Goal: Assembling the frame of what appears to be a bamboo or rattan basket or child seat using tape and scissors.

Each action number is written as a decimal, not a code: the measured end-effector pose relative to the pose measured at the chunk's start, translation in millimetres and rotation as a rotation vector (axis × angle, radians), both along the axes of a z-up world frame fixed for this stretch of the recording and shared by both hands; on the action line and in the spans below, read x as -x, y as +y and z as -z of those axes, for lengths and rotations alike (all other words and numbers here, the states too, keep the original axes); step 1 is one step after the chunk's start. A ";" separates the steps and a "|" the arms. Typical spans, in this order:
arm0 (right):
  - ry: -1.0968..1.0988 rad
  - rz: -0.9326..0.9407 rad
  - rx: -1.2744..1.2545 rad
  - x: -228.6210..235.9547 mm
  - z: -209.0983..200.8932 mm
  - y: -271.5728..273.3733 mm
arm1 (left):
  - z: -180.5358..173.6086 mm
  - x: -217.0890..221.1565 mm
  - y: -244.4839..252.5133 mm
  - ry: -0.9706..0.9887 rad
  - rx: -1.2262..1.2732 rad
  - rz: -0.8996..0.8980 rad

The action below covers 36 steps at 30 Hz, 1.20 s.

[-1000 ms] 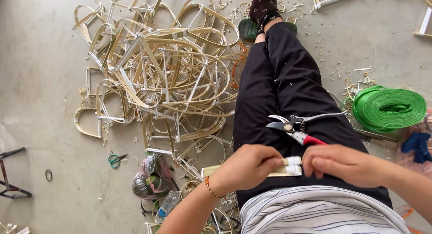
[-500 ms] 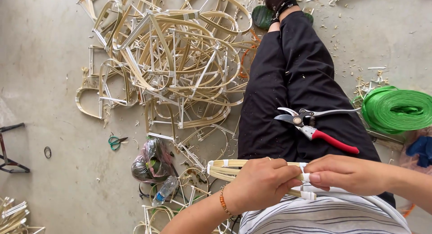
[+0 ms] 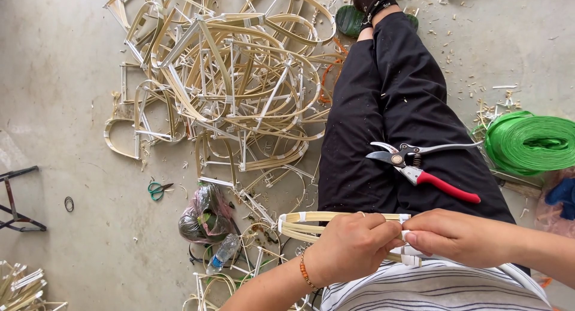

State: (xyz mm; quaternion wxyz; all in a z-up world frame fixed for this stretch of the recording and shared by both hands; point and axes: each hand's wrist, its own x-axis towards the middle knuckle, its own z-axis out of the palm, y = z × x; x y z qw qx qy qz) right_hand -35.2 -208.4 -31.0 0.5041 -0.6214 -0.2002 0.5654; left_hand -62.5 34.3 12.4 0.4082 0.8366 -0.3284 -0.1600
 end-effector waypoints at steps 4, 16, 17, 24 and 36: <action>-0.003 -0.018 0.019 -1.4 10.3 -0.8 | 7.3 2.2 -6.4 0.018 -0.078 -0.017; -1.283 0.000 0.756 -26.2 157.0 -75.2 | 39.9 -89.1 24.5 -0.428 -0.233 -0.227; -1.286 0.002 0.754 -28.7 149.8 -78.9 | 42.6 -97.6 32.0 -0.432 -0.235 -0.227; 0.038 0.348 0.629 -2.2 134.5 -100.1 | 69.3 -100.5 36.7 0.557 0.412 -0.521; -0.002 0.337 0.312 17.1 45.4 -65.9 | 72.0 -67.4 -11.2 0.986 0.390 -0.347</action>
